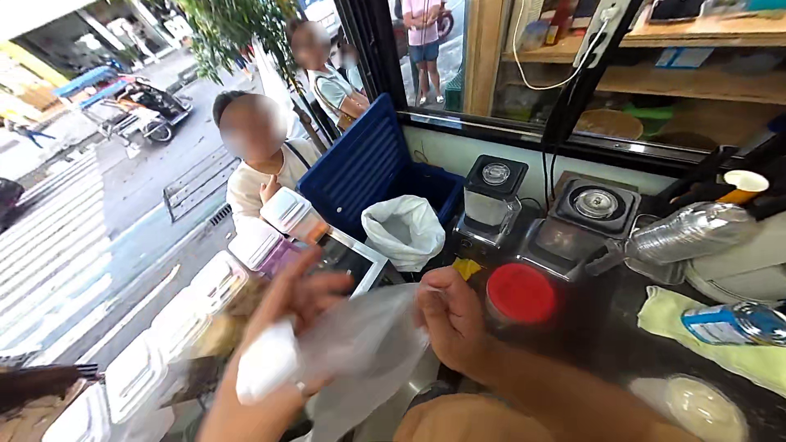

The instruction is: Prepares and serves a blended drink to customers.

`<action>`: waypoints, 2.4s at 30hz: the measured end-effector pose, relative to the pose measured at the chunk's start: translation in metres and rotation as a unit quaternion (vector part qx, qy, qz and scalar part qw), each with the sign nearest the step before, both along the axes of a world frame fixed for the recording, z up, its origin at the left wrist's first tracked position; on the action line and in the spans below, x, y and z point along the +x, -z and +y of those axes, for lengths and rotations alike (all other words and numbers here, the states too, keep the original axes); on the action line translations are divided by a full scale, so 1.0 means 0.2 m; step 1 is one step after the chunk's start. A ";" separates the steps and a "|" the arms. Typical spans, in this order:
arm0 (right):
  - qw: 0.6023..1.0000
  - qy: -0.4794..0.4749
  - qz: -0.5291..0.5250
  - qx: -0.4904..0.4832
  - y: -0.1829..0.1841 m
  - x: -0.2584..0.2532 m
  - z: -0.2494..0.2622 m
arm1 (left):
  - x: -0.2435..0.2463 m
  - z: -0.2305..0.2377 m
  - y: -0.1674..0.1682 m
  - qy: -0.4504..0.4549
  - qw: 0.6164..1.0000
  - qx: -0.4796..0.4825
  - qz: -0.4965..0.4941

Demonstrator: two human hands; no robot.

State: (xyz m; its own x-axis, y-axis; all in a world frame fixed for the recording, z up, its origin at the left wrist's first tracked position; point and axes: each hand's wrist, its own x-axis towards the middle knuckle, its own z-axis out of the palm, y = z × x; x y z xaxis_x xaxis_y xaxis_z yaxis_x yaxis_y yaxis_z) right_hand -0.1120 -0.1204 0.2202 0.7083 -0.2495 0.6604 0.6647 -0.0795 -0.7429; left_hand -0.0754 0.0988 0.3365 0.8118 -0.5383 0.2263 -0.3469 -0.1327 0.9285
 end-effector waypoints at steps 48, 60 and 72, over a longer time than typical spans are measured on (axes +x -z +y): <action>0.794 0.086 0.521 0.301 1.24 -1.65 -0.69 | -0.76 -1.19 1.77 0.193 0.883 0.404 0.141; 0.778 0.088 0.608 0.129 1.24 -1.83 -0.84 | -0.79 -1.39 1.88 0.278 0.812 0.315 0.405; 0.633 0.256 0.729 -0.059 1.24 -1.75 -0.84 | -1.02 -1.63 1.76 0.345 0.726 0.588 -0.096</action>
State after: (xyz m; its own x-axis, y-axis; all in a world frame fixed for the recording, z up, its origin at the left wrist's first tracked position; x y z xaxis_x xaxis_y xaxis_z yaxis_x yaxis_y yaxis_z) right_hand -0.4622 -0.2891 -0.0270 0.4327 -0.7026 -0.5649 -0.8543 -0.1193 -0.5059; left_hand -0.2799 -0.2269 -0.0153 0.2717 -0.7146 -0.6446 -0.8151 -0.5270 0.2406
